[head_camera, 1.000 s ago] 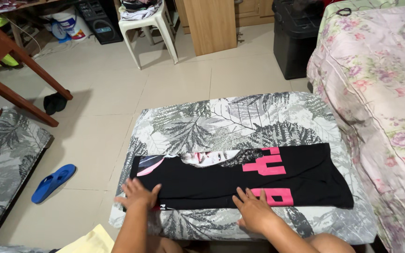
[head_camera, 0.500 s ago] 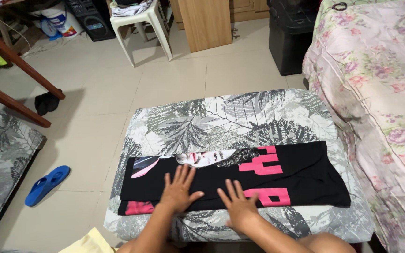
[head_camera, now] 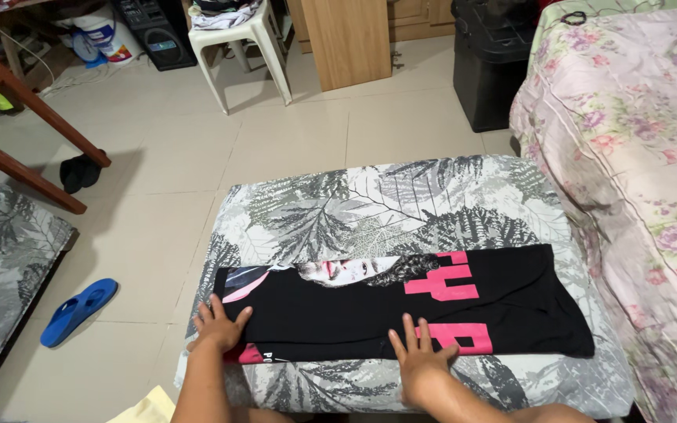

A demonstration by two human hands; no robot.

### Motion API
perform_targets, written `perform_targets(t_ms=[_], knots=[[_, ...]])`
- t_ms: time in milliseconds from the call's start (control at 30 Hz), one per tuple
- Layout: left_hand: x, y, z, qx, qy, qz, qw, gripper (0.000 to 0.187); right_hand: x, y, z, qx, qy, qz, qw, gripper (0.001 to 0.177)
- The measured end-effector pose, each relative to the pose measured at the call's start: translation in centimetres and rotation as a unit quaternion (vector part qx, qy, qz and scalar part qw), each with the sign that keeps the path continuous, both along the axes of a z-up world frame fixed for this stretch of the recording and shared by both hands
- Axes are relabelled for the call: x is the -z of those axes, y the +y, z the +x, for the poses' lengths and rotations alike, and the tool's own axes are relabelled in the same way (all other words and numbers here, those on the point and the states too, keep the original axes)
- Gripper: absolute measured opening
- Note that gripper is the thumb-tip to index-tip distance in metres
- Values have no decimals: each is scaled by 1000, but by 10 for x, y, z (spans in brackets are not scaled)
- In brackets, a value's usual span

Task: The person folds shirts by hand on a surface, flattening the fabric and turning them over.

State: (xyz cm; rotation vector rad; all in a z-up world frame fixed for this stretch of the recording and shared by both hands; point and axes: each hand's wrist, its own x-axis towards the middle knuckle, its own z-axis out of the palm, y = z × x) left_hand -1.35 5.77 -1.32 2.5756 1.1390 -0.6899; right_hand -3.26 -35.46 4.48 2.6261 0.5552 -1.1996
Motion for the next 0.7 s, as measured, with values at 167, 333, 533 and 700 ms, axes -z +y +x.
perform_targets(t_ms=[167,333,533,700], knots=[[6,24,3,6,-38,78,996,85,35,9,-10,24,42,-62,997,136],[-11,21,9,-45,-50,108,992,62,47,15,-7,66,55,-74,994,126],[-7,28,7,-89,-115,98,985,53,17,-2,4,-48,-158,180,970,37],[12,43,9,-123,-135,73,980,67,-2,-1,9,-53,-236,225,944,51]])
